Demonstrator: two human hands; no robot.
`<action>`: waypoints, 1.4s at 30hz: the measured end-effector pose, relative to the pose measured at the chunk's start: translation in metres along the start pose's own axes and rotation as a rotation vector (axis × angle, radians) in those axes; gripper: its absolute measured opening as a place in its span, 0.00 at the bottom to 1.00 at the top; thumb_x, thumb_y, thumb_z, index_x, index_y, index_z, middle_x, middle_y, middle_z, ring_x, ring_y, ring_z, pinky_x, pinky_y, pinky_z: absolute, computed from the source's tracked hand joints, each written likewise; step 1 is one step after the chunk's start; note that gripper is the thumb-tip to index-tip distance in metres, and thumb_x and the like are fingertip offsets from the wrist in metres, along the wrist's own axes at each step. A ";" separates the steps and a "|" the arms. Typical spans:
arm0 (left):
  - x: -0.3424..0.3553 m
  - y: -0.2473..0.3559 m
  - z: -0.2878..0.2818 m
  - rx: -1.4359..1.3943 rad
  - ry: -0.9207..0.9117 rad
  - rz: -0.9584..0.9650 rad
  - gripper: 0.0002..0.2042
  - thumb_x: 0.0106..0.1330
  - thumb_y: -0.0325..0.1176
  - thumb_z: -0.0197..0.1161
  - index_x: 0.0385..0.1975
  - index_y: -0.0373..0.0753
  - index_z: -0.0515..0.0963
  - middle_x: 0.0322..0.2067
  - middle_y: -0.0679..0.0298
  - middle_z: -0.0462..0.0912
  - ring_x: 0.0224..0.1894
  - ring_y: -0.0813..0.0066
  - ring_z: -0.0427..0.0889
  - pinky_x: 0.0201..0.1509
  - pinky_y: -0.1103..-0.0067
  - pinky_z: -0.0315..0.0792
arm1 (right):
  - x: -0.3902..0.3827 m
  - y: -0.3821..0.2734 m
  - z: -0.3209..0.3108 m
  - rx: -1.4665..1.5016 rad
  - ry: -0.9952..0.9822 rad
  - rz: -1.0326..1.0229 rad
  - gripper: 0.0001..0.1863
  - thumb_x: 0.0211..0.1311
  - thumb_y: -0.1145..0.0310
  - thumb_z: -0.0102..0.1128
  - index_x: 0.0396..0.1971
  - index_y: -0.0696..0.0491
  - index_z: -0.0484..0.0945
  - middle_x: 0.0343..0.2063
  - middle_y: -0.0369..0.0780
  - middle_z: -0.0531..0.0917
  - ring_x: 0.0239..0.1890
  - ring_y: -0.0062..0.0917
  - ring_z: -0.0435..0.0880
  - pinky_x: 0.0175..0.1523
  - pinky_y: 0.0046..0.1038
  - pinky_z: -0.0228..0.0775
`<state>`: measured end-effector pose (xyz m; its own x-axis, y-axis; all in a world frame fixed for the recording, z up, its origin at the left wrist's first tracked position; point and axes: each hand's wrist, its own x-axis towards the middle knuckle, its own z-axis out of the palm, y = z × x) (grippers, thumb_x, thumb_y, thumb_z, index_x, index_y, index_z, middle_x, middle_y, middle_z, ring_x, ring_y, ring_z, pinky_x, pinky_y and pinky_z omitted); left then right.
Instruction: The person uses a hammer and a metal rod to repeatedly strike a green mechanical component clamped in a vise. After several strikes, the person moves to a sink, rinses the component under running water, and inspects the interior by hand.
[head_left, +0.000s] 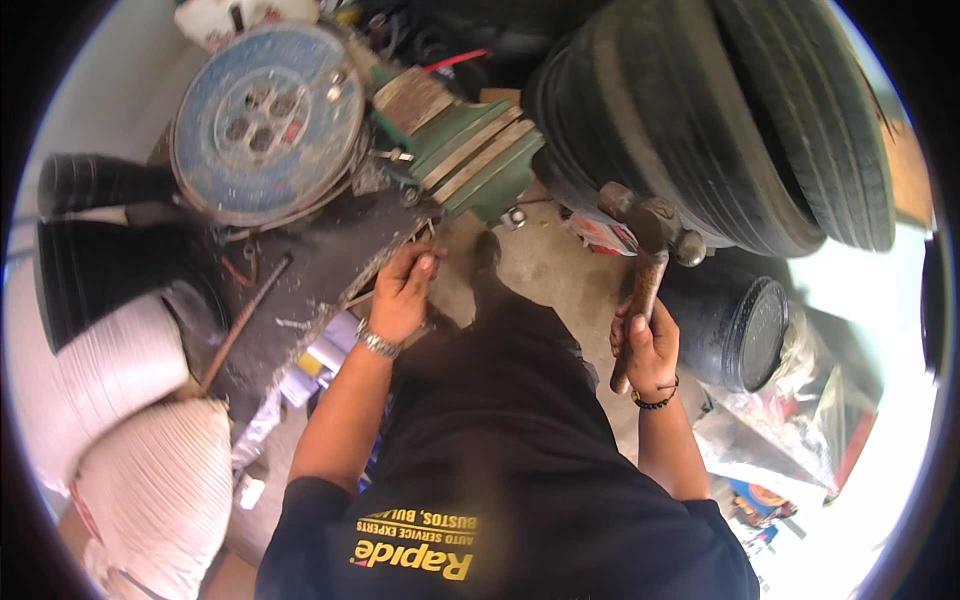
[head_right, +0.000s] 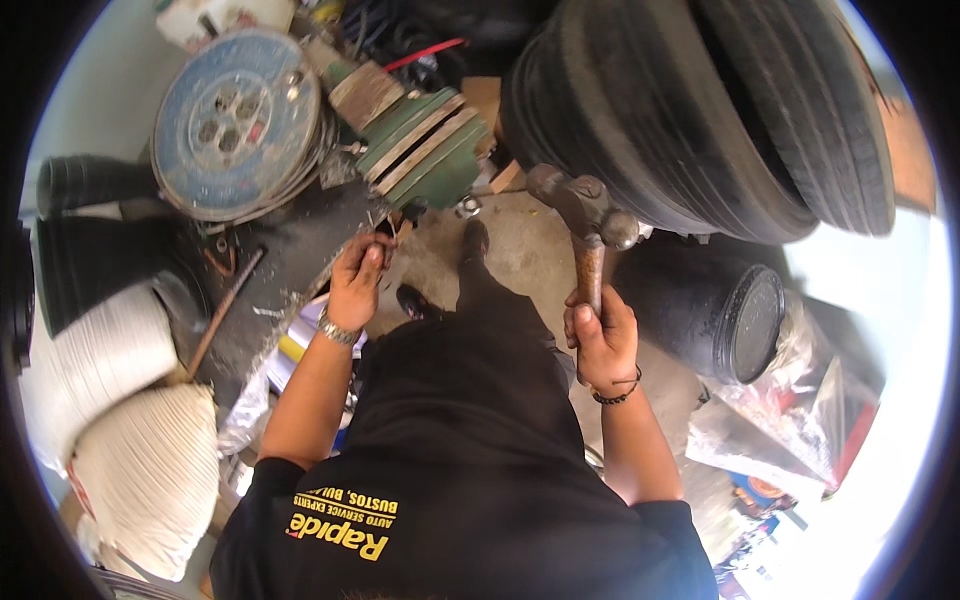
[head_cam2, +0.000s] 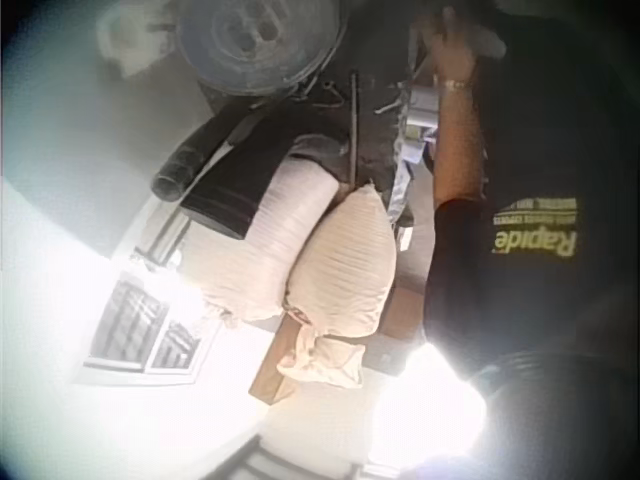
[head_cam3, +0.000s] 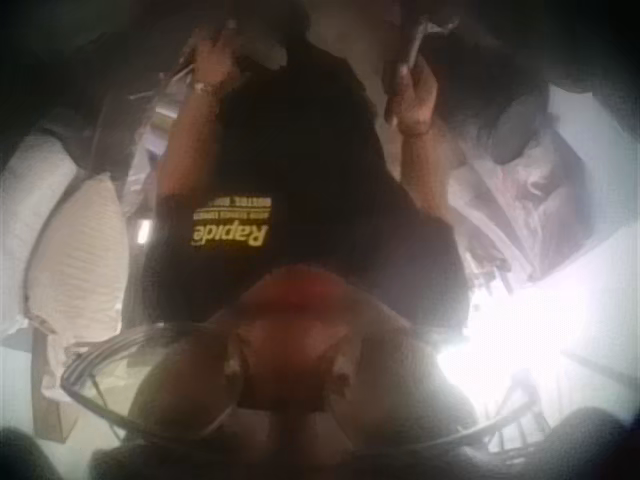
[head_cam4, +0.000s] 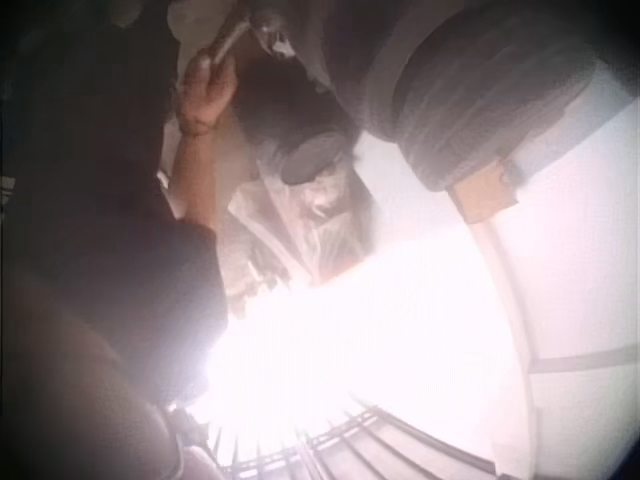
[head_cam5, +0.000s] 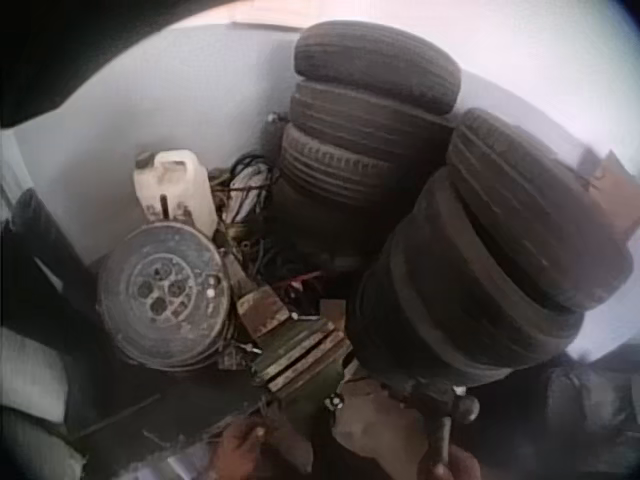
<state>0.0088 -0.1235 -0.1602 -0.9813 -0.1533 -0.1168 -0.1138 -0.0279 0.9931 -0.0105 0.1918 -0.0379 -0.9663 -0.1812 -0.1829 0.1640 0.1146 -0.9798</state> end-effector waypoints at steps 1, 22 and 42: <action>0.003 -0.002 0.005 0.006 0.042 0.104 0.13 0.76 0.38 0.55 0.42 0.34 0.78 0.31 0.67 0.77 0.33 0.78 0.74 0.41 0.80 0.69 | 0.002 0.002 0.000 -0.036 -0.025 0.020 0.23 0.72 0.52 0.55 0.39 0.62 0.74 0.19 0.34 0.75 0.18 0.14 0.70 0.24 0.19 0.62; 0.057 -0.039 0.015 0.021 -0.038 0.468 0.18 0.75 0.42 0.54 0.31 0.32 0.76 0.23 0.58 0.78 0.23 0.61 0.77 0.29 0.71 0.71 | 0.050 -0.032 -0.011 -0.513 -0.378 -0.012 0.31 0.71 0.44 0.52 0.38 0.64 0.78 0.17 0.36 0.77 0.19 0.20 0.77 0.26 0.22 0.67; 0.065 -0.058 0.042 -0.100 0.101 0.345 0.19 0.68 0.47 0.63 0.26 0.34 0.76 0.24 0.57 0.82 0.26 0.56 0.82 0.32 0.69 0.75 | 0.076 -0.070 0.022 -0.793 -0.439 -0.074 0.27 0.73 0.49 0.53 0.42 0.63 0.77 0.19 0.35 0.77 0.19 0.17 0.75 0.27 0.21 0.66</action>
<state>-0.0554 -0.0900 -0.2252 -0.9383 -0.2673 0.2194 0.2418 -0.0535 0.9688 -0.0908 0.1490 0.0148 -0.7798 -0.5522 -0.2950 -0.2375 0.6970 -0.6766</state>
